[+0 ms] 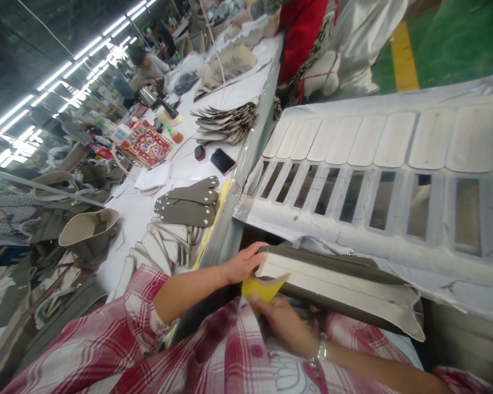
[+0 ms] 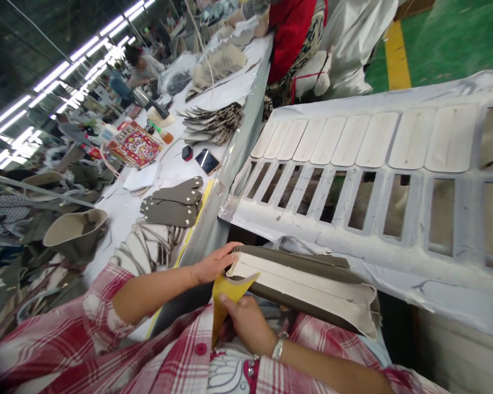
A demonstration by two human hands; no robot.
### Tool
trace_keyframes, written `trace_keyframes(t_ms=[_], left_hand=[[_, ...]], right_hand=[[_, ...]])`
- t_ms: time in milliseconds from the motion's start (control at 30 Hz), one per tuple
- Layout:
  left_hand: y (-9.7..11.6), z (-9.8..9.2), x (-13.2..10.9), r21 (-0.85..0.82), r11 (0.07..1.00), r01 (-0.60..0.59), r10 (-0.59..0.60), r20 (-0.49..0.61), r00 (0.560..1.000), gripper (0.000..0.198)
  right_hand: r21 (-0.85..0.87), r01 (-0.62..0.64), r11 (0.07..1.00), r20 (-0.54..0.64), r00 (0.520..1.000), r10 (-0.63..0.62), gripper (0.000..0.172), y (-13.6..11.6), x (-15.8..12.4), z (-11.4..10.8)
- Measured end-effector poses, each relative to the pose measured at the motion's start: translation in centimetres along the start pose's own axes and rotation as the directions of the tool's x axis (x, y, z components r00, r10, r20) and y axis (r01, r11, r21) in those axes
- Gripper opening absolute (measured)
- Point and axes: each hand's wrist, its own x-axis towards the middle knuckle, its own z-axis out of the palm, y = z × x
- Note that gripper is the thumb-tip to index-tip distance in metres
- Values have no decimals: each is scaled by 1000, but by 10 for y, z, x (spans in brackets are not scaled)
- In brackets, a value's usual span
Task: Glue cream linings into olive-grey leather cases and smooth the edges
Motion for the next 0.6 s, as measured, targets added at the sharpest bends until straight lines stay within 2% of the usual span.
trace_keyframes(t_ms=[133, 300, 600], left_hand=[[-5, 0, 2, -93, 996, -14, 13, -8, 1000, 37], [-9, 3, 3, -203, 979, -2, -4, -29, 1000, 36], [-2, 11, 3, -168, 986, 10, -26, -94, 995, 33]], right_hand=[[8, -37, 999, -100, 994, 38, 41, 9, 2, 3], [50, -45, 998, -134, 990, 52, 43, 21, 8, 6], [54, 6, 999, -157, 988, 2, 46, 17, 4, 14]])
